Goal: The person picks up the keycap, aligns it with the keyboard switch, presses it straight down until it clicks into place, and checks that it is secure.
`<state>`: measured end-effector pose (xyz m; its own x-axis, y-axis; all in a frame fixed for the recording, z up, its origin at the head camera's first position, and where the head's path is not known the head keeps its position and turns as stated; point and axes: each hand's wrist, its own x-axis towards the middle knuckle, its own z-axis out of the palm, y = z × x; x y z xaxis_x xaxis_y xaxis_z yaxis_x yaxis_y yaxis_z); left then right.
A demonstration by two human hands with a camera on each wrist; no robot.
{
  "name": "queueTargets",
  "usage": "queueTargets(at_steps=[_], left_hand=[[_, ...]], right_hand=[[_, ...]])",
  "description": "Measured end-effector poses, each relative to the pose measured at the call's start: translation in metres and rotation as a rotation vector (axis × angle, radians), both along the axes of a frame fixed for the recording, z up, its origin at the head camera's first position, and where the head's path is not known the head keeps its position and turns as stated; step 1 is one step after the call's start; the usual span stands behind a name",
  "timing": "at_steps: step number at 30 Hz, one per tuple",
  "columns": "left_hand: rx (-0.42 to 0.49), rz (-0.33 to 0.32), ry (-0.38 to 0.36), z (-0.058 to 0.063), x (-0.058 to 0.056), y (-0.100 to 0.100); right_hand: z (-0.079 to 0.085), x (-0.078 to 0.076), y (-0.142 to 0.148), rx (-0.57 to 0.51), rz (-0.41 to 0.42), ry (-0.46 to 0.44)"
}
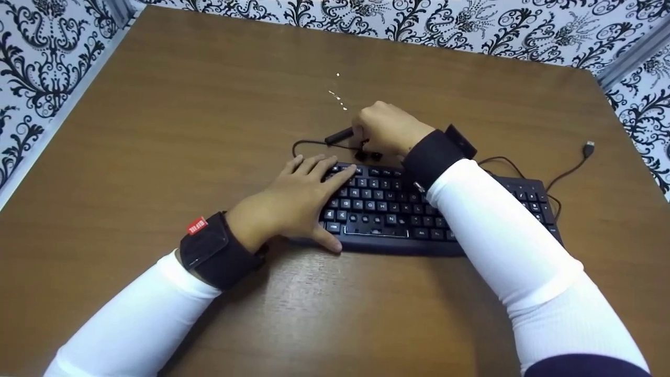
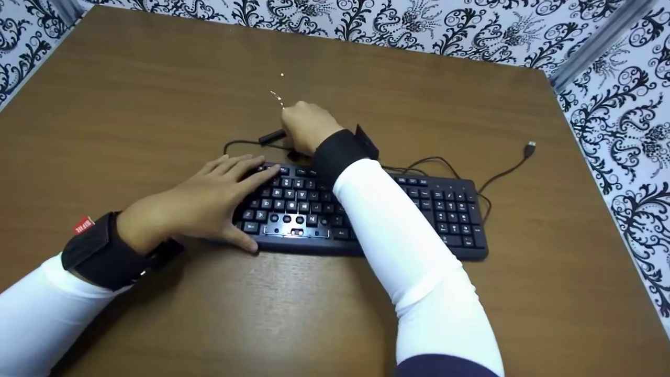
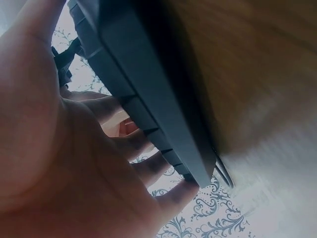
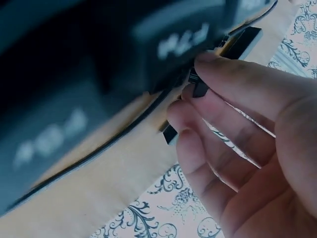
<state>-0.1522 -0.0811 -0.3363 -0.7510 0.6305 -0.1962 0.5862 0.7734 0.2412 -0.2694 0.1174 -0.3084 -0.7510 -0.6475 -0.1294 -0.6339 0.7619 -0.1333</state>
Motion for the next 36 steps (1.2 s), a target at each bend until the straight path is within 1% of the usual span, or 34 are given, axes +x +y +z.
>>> queueTargets(at_steps=[3, 7, 11, 15, 17, 20, 24, 31, 36], left_hand=[[0.003, -0.001, 0.006, 0.0, 0.0, 0.001], [0.006, -0.006, 0.02, 0.0, 0.0, 0.002], [0.005, -0.013, 0.006, 0.0, 0.0, 0.002], [-0.002, -0.013, 0.001, -0.001, -0.001, 0.0], [-0.003, -0.014, 0.004, -0.001, -0.002, -0.001], [0.0, -0.014, 0.002, -0.002, -0.002, -0.002], [0.001, -0.007, -0.012, -0.002, -0.001, -0.003], [0.007, -0.007, -0.005, -0.003, -0.002, -0.001], [0.003, -0.002, -0.003, -0.004, -0.002, -0.001]], right_hand=[[0.003, 0.005, 0.005, -0.024, 0.013, -0.01], [0.006, 0.016, 0.011, -0.072, 0.028, -0.016], [0.009, 0.032, 0.017, -0.144, 0.068, 0.004], [0.012, 0.05, 0.021, -0.212, 0.142, 0.053], [0.012, 0.06, 0.023, -0.231, 0.172, 0.079], [0.01, 0.073, 0.028, -0.238, 0.193, 0.1], [0.005, 0.089, 0.038, -0.237, 0.194, 0.106], [-0.006, 0.114, 0.06, -0.271, 0.167, 0.144], [-0.013, 0.127, 0.069, -0.265, 0.129, 0.126]])
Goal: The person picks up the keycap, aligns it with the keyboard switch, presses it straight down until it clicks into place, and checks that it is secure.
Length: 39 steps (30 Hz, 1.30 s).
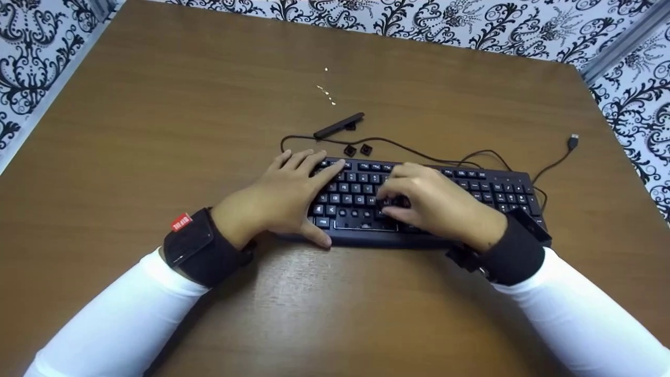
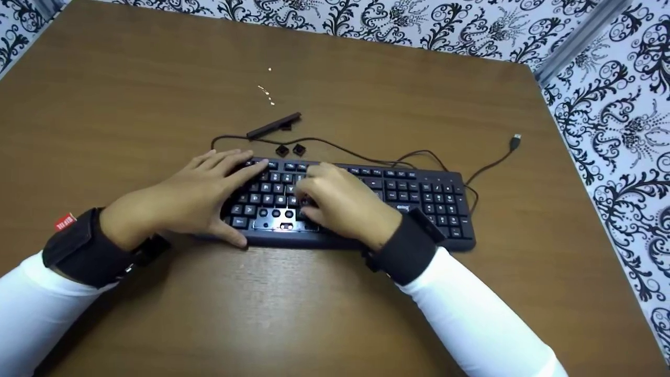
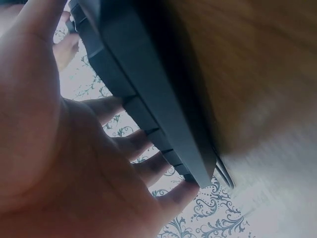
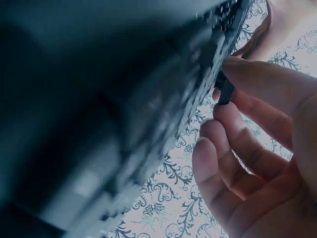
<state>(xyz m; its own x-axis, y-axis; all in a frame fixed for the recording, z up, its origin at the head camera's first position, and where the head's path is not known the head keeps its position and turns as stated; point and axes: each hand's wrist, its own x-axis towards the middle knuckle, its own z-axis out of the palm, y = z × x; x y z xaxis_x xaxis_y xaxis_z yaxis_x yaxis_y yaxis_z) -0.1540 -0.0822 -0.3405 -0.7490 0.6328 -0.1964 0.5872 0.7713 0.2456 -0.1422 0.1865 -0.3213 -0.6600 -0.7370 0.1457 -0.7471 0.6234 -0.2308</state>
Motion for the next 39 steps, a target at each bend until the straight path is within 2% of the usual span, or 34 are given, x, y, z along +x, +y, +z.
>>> queueTargets(at_steps=[9, 24, 29, 39], left_hand=[[0.014, -0.001, -0.013, 0.001, 0.0, -0.001], [0.015, -0.003, -0.006, -0.002, 0.001, -0.001], [0.007, 0.0, -0.011, -0.002, 0.001, -0.001], [0.008, 0.003, -0.017, -0.001, 0.001, -0.001]], right_hand=[[-0.006, 0.012, 0.012, 0.018, -0.019, 0.01], [-0.018, 0.014, 0.012, -0.018, -0.028, 0.037], [-0.019, 0.015, 0.012, -0.026, -0.027, 0.054], [-0.013, 0.014, 0.012, -0.021, -0.017, 0.032]])
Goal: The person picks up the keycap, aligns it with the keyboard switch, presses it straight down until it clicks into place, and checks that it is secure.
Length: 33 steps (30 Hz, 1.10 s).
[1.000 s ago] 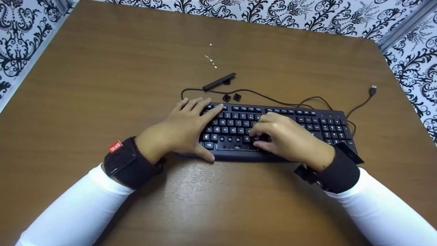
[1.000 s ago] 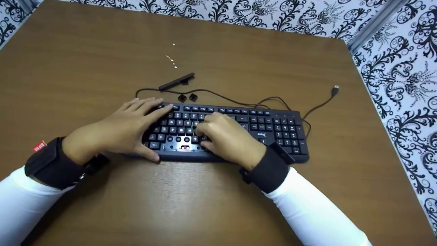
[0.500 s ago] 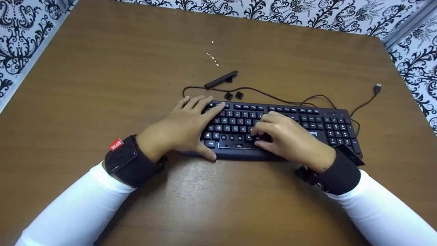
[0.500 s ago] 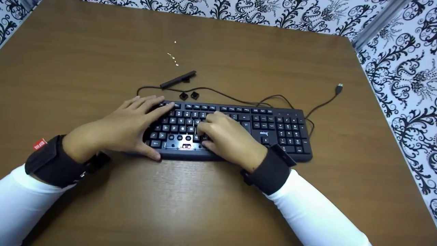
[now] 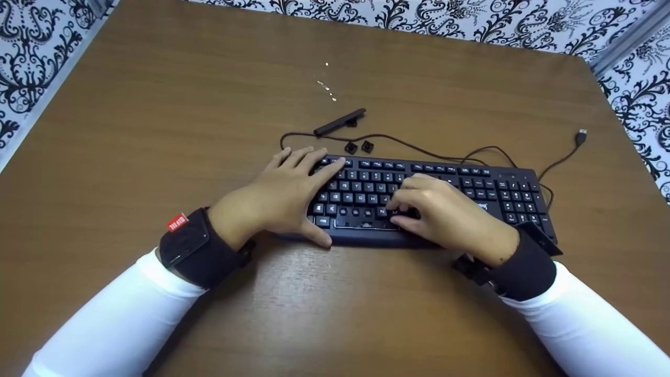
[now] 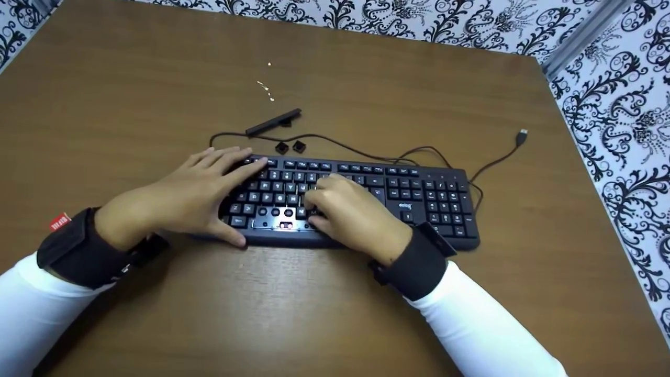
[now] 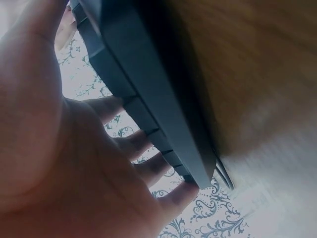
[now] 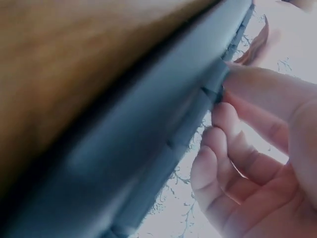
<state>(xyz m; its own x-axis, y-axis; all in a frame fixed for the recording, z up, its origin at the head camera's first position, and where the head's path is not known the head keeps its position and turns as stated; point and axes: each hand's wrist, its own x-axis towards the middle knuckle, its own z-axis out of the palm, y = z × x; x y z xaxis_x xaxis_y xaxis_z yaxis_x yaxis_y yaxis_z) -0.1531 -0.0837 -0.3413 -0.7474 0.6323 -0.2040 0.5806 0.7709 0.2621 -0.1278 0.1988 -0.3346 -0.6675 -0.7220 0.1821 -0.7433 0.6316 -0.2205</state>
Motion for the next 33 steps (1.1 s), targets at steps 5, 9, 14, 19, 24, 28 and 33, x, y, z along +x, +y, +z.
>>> queueTargets(at_steps=[5, 9, 14, 19, 24, 28, 33], left_hand=[[-0.011, -0.003, -0.005, 0.003, -0.001, 0.0], [-0.002, -0.008, 0.011, 0.003, -0.001, 0.001], [0.001, -0.01, 0.013, 0.001, -0.001, 0.001], [0.016, -0.006, 0.012, 0.001, -0.001, 0.0], [0.018, -0.007, 0.01, -0.001, -0.001, 0.0], [0.017, -0.005, 0.004, -0.002, 0.0, -0.001], [0.017, -0.008, 0.011, -0.002, -0.001, -0.001]], right_hand=[[0.004, 0.002, 0.001, 0.012, 0.002, 0.024], [0.004, 0.002, 0.002, 0.0, 0.014, 0.057], [0.002, 0.001, 0.0, 0.001, 0.011, 0.068], [0.002, 0.0, -0.002, 0.025, 0.004, 0.075], [0.003, 0.0, -0.006, 0.056, 0.011, 0.064], [0.003, 0.001, -0.009, 0.076, 0.019, 0.055], [0.005, 0.002, -0.01, 0.083, -0.004, 0.048]])
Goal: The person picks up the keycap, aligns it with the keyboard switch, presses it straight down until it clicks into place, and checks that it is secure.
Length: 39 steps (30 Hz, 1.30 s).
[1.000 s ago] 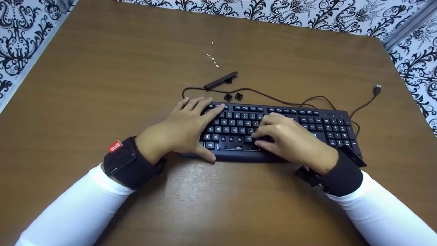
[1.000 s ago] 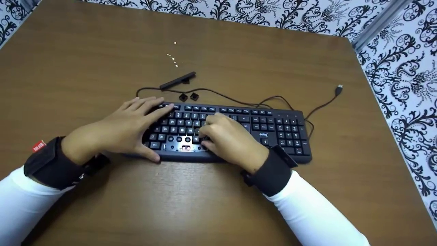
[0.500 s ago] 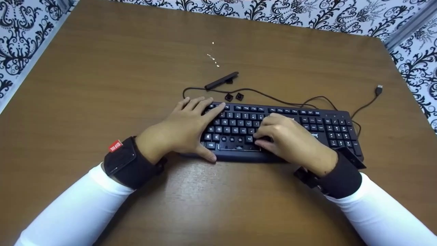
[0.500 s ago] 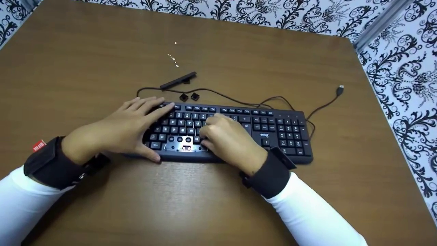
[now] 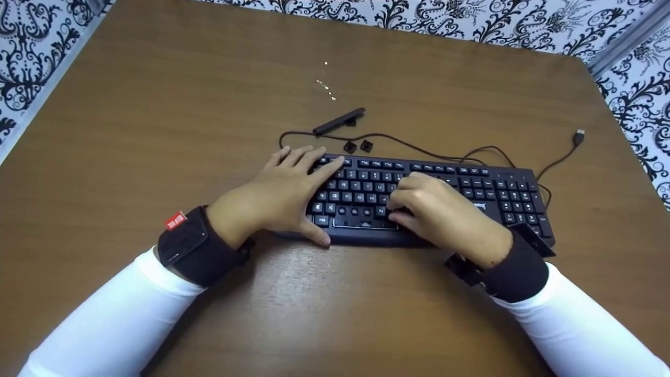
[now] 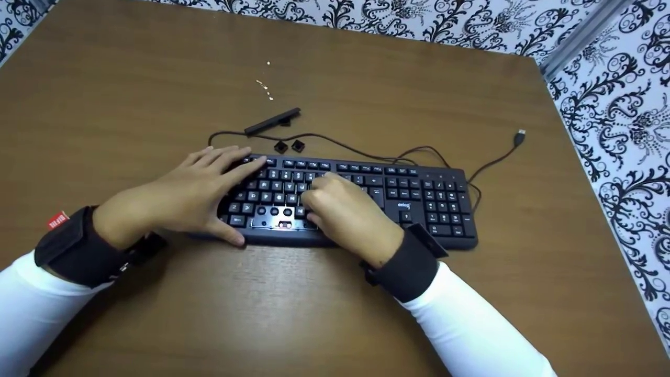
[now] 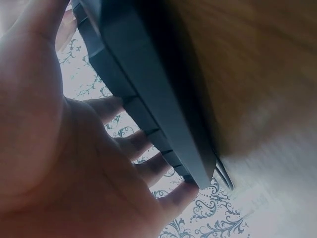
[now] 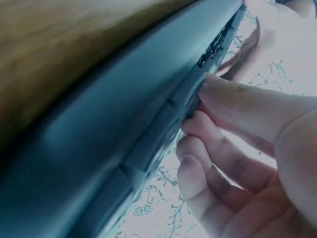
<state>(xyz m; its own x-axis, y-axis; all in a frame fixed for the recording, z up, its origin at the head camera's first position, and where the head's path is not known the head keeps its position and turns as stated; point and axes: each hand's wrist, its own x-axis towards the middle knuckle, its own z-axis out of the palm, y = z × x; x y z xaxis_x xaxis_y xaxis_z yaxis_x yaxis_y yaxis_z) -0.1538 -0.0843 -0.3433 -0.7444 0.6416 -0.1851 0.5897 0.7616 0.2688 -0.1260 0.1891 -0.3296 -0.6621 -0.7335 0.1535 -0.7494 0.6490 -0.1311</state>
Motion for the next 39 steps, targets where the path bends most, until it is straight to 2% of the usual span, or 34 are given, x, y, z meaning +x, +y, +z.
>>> queueTargets(at_steps=[5, 12, 15, 19, 22, 30, 39], left_hand=[[-0.003, 0.003, -0.017, -0.001, 0.001, 0.0], [-0.01, 0.0, 0.0, 0.002, 0.0, 0.0], [-0.011, 0.004, -0.013, 0.001, 0.001, 0.0], [-0.011, 0.003, -0.008, 0.001, 0.001, 0.001], [-0.007, -0.001, 0.005, 0.002, 0.001, 0.001], [-0.009, -0.001, 0.021, 0.005, 0.001, 0.002], [-0.011, 0.0, 0.014, 0.004, 0.001, 0.002]], right_hand=[[-0.001, 0.002, -0.002, 0.025, -0.013, -0.009], [-0.006, -0.001, -0.003, 0.007, 0.021, 0.052], [-0.005, -0.003, 0.0, -0.014, 0.037, 0.007], [0.005, -0.01, 0.005, -0.068, 0.027, -0.055], [0.015, -0.021, 0.003, -0.088, -0.013, -0.067], [0.031, -0.064, -0.013, -0.03, -0.1, -0.086], [0.028, -0.1, -0.038, 0.097, -0.224, -0.195]])
